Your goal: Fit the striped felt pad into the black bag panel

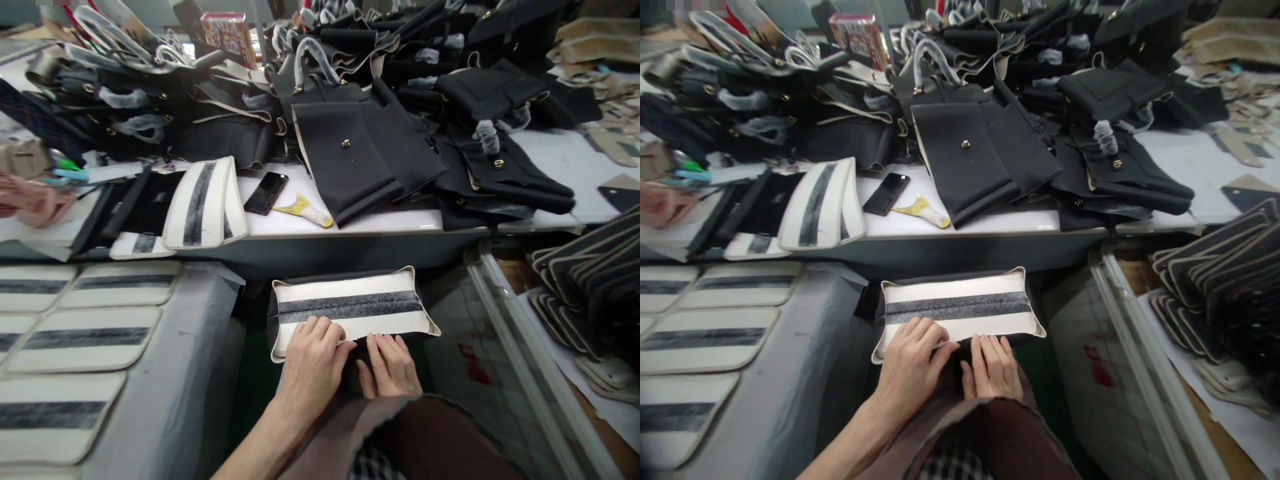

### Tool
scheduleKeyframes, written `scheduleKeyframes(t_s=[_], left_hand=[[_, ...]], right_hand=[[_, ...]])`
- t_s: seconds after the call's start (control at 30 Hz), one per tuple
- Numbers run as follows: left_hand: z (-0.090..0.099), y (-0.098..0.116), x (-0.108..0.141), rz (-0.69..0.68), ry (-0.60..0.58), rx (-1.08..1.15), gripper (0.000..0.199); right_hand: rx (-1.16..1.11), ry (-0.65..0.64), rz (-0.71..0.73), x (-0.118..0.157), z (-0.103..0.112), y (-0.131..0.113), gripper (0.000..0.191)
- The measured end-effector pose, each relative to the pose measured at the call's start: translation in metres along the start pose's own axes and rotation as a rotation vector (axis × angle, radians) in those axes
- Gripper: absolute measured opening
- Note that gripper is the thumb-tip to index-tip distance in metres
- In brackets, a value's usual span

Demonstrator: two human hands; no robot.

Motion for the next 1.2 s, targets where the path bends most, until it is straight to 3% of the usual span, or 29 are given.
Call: scheduleKeyframes(t_s=[0.33,0.57,1.0,1.1,1.2], left_hand=[[0.020,-0.025,0.017,0.046,0.060,0.016,0.016],[0.035,-0.051,0.032,0.121,0.205,0.134,0.012],[0.036,-0.073,0.050,0.086,0.286,0.356,0.002],[0.029,-0.091,0.060,0.186,0.354,0.543,0.014],[-0.005,-0.127,0.070,0.471,0.463,0.965,0.038]], right_hand=[[-0.051,0.017,0.073,-0.007,-0.012,-0.028,0.049],[-0.147,-0.003,0.156,-0.019,-0.013,-0.044,0.051],[-0.243,-0.049,0.217,-0.033,-0.015,-0.070,0.054],[-0.251,-0.061,0.213,-0.033,-0.015,-0.075,0.055],[-0.236,-0.079,0.226,-0.033,-0.016,-0.080,0.056]])
Point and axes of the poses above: each hand's wrist, its own x-axis away from the middle knuckle, its own z-axis out of the back of the hand, y = z × x, the point moved 7 cm from there along -x, towards the middle knuckle, and after that the axes turned 10 degrees about z, right-handed, at the moved point
